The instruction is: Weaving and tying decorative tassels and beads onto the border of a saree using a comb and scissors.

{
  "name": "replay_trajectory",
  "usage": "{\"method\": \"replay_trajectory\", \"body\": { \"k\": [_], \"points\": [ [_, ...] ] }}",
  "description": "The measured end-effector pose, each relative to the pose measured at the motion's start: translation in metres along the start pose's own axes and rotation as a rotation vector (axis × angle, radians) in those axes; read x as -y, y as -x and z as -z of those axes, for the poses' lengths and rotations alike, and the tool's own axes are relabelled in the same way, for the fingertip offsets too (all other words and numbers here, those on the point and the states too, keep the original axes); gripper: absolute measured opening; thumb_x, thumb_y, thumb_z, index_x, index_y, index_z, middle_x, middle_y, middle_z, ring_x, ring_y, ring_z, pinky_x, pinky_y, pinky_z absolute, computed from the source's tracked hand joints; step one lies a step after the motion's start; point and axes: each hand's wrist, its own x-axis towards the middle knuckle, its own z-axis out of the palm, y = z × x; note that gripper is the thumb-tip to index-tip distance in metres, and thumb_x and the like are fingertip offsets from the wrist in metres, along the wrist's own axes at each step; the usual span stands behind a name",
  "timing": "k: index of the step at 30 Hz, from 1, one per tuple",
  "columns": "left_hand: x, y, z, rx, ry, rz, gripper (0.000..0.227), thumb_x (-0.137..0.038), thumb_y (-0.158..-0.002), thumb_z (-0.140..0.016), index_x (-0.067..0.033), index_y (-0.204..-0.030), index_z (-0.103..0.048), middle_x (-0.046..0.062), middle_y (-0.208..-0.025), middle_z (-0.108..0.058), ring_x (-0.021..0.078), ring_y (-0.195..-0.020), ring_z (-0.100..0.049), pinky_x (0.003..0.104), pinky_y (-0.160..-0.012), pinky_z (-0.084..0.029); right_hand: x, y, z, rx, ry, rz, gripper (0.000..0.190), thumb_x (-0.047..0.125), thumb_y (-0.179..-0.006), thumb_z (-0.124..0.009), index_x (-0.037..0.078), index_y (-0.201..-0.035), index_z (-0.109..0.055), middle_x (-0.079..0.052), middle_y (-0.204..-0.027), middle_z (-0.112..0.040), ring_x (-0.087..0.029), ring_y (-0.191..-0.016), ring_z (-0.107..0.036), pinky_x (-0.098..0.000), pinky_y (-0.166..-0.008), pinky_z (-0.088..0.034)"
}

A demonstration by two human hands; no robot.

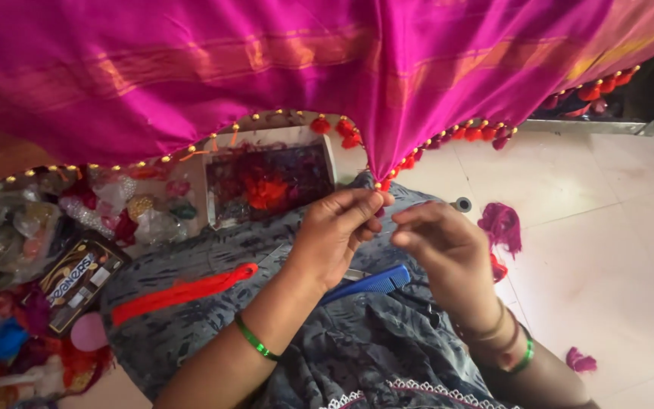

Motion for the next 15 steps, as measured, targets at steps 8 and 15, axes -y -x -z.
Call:
{"method": "replay_trajectory", "body": {
  "k": [8,15],
  "points": [
    [0.001,-0.001,0.000,0.027,0.054,-0.041,0.020,-0.015,-0.097,-0.070,0.0013,-0.107,-0.075,0.004,-0.089,-0.073,0.0082,-0.071,-0.062,0.023,-0.061,-0.051,-0.025,0.003,-0.011,0.070,0.198,0.006,0.024,-0.009,-0.090,-0.073,-0.001,-0.108,-0.059,-0.005,-0.107,-0.065,-0.012,-0.103,-0.068,-0.0264,-0.092,-0.056],
    [0.005,0.001,-0.006,0.043,-0.126,-0.204,0.019,-0.014,-0.098,-0.071,0.0029,-0.107,-0.076,0.004,-0.090,-0.071,0.0081,-0.070,-0.060,0.024,-0.061,-0.051,-0.017,0.004,-0.004,0.054,0.109,-0.121,0.022,-0.006,-0.089,-0.072,-0.001,-0.105,-0.058,-0.002,-0.101,-0.066,-0.011,-0.099,-0.068,-0.0251,-0.089,-0.056]
  ]
}}
